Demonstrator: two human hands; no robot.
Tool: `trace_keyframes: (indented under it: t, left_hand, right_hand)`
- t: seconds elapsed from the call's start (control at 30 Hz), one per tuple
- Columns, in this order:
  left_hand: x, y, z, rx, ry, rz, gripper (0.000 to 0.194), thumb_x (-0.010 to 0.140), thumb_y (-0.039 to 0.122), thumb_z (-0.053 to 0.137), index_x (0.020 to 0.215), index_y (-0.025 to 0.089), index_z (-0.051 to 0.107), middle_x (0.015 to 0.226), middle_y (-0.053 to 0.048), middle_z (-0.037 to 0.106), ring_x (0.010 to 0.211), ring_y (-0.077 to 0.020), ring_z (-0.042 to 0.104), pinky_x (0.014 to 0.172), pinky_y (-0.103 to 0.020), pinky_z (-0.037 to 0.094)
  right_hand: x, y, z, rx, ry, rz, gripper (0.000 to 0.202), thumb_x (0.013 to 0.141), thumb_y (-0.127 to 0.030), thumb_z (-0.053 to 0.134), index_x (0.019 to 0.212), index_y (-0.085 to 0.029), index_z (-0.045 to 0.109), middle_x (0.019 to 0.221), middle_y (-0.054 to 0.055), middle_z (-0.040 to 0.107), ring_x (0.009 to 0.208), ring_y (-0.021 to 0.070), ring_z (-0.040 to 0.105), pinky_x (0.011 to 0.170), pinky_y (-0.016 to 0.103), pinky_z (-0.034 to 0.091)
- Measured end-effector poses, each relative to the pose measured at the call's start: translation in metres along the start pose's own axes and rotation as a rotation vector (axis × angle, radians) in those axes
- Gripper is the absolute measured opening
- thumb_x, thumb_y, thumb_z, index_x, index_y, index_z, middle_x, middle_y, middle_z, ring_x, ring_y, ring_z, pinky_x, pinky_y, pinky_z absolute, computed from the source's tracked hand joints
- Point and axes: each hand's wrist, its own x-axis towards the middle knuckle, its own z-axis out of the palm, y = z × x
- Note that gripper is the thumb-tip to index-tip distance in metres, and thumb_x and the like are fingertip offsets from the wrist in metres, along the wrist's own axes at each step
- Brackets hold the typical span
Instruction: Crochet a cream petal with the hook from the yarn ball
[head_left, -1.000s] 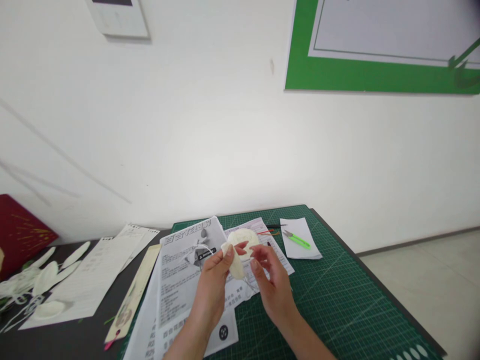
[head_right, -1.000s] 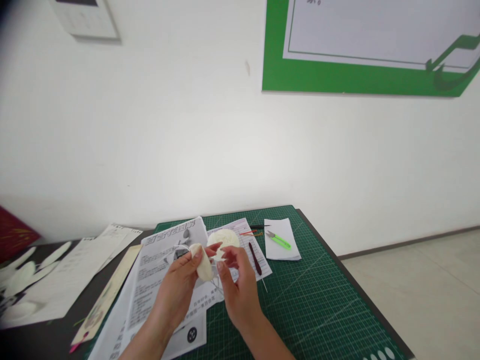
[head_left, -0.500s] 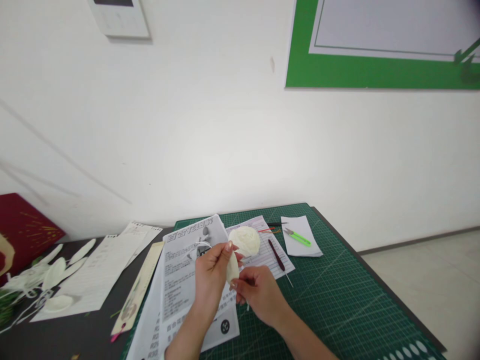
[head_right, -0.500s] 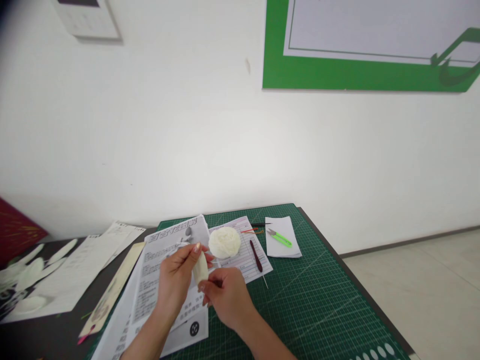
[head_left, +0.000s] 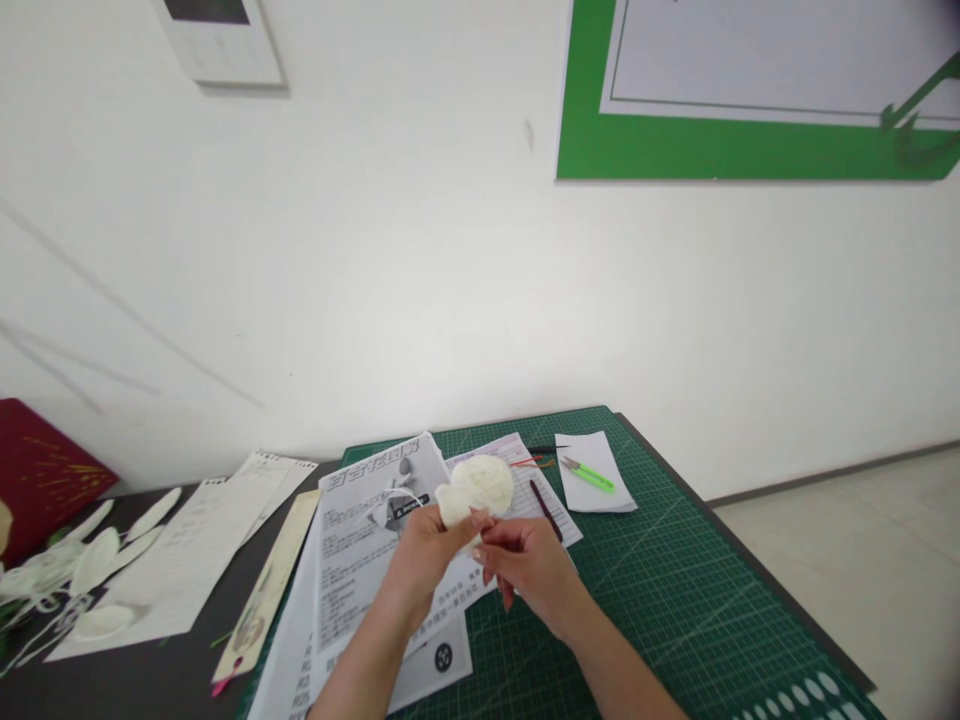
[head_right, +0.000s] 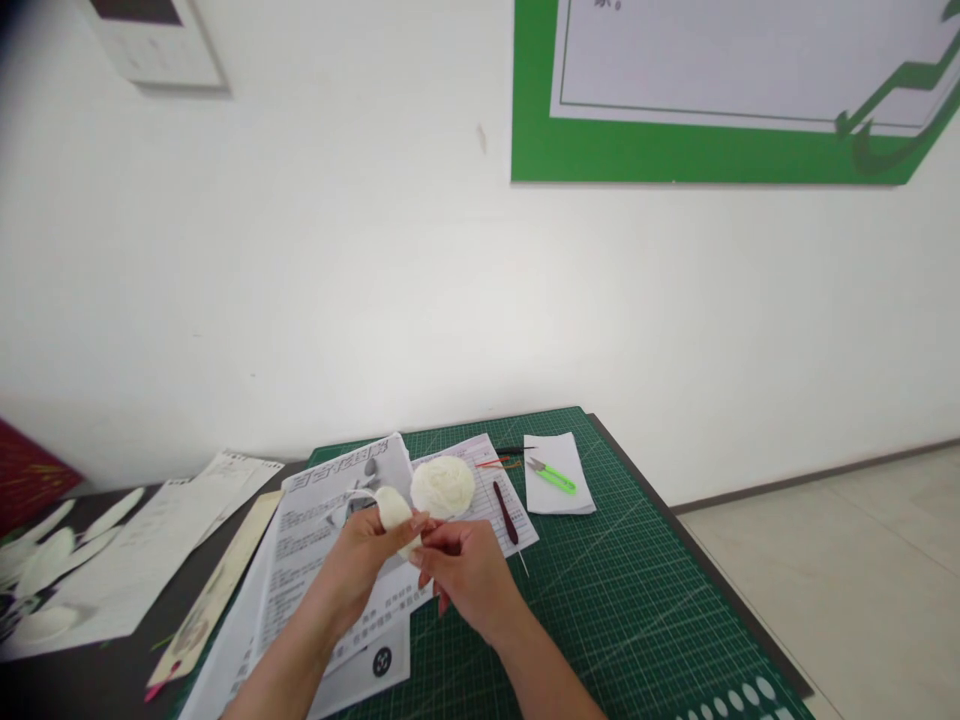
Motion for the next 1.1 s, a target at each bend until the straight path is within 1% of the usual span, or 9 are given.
trace_keyframes:
  t: [0.2, 0.3, 0.43, 0.5, 0.57, 0.63, 0.73, 0.9, 1.1]
  left_hand:
    - [0.007, 0.004, -0.015, -0.041, 0.04, -0.026, 0.023, 0.065, 0.034, 0.079, 0.07, 0.012, 0.074, 0.066, -0.006, 0.072, 0.053, -0.0125, 0.059, 0.046, -0.02, 0.045]
    - [0.004, 0.012, -0.022, -0.037, -0.07, -0.078, 0.023, 0.063, 0.03, 0.081, 0.077, 0.013, 0.075, 0.071, -0.008, 0.073, 0.054, -0.0156, 0.061, 0.047, -0.024, 0.048]
    - [-0.003, 0.035, -0.037, 0.052, -0.267, -0.152, 0.034, 0.055, 0.018, 0.085, 0.087, 0.01, 0.077, 0.084, -0.018, 0.076, 0.074, -0.0278, 0.069, 0.066, -0.034, 0.053]
    - [-0.004, 0.046, -0.043, 0.125, -0.399, -0.12, 0.052, 0.061, 0.02, 0.081, 0.112, 0.018, 0.071, 0.108, -0.016, 0.072, 0.097, -0.0284, 0.066, 0.085, -0.036, 0.048]
    - [-0.005, 0.052, -0.043, 0.229, -0.447, -0.032, 0.054, 0.067, 0.026, 0.077, 0.119, 0.02, 0.066, 0.118, -0.015, 0.068, 0.109, -0.0292, 0.061, 0.094, -0.037, 0.043]
    - [-0.005, 0.05, -0.036, 0.461, -0.397, -0.007, 0.041, 0.067, 0.024, 0.075, 0.108, 0.021, 0.073, 0.103, -0.012, 0.075, 0.098, -0.0271, 0.066, 0.085, -0.034, 0.047]
    - [-0.005, 0.034, -0.015, 0.515, -0.427, -0.045, 0.03, 0.065, 0.021, 0.074, 0.095, 0.018, 0.077, 0.072, -0.01, 0.076, 0.067, -0.0269, 0.069, 0.063, -0.033, 0.051]
    - [-0.003, 0.005, 0.012, 0.478, -0.283, 0.084, 0.012, 0.067, 0.018, 0.07, 0.077, 0.019, 0.077, 0.072, -0.005, 0.075, 0.072, -0.0235, 0.066, 0.063, -0.027, 0.048]
    - [-0.002, -0.005, 0.01, 0.44, -0.22, 0.106, 0.019, 0.074, 0.015, 0.058, 0.079, 0.017, 0.076, 0.067, -0.004, 0.07, 0.058, -0.0156, 0.06, 0.055, -0.022, 0.044]
  right_hand:
    - [-0.001, -0.008, -0.019, -0.006, 0.161, -0.115, 0.028, 0.072, -0.043, 0.068, 0.07, -0.015, 0.068, 0.056, -0.001, 0.061, 0.036, 0.0057, 0.041, 0.035, 0.019, 0.033]
    - [-0.001, -0.014, -0.028, -0.05, 0.222, -0.184, 0.023, 0.074, -0.039, 0.066, 0.072, -0.016, 0.065, 0.057, -0.002, 0.06, 0.039, 0.0071, 0.043, 0.039, 0.021, 0.036]
    - [-0.004, -0.027, -0.034, -0.2, 0.195, -0.268, 0.015, 0.078, -0.029, 0.061, 0.068, -0.017, 0.064, 0.057, -0.002, 0.061, 0.047, 0.0099, 0.049, 0.047, 0.022, 0.039]
    - [-0.008, -0.035, -0.034, -0.306, 0.163, -0.311, 0.011, 0.077, -0.021, 0.061, 0.069, -0.018, 0.066, 0.061, -0.001, 0.063, 0.057, 0.0123, 0.054, 0.054, 0.023, 0.041]
    - [-0.011, -0.042, -0.033, -0.41, 0.134, -0.347, 0.011, 0.076, -0.015, 0.06, 0.071, -0.018, 0.069, 0.064, -0.001, 0.065, 0.062, 0.0134, 0.057, 0.058, 0.023, 0.041]
    - [-0.012, -0.049, -0.031, -0.496, 0.11, -0.374, 0.013, 0.077, -0.012, 0.059, 0.071, -0.019, 0.069, 0.065, -0.001, 0.067, 0.061, 0.0136, 0.057, 0.058, 0.023, 0.041]
    - [-0.01, -0.058, -0.027, -0.591, 0.094, -0.407, 0.016, 0.078, -0.01, 0.057, 0.072, -0.019, 0.069, 0.066, 0.0, 0.068, 0.062, 0.0143, 0.06, 0.059, 0.024, 0.042]
    - [-0.004, -0.067, -0.021, -0.704, 0.134, -0.455, 0.015, 0.078, -0.012, 0.059, 0.071, -0.019, 0.069, 0.064, 0.0, 0.068, 0.059, 0.0142, 0.06, 0.058, 0.024, 0.041]
    - [0.0, -0.066, -0.026, -0.712, 0.231, -0.497, 0.015, 0.082, -0.017, 0.056, 0.074, -0.018, 0.068, 0.068, 0.002, 0.068, 0.065, 0.0155, 0.06, 0.062, 0.025, 0.042]
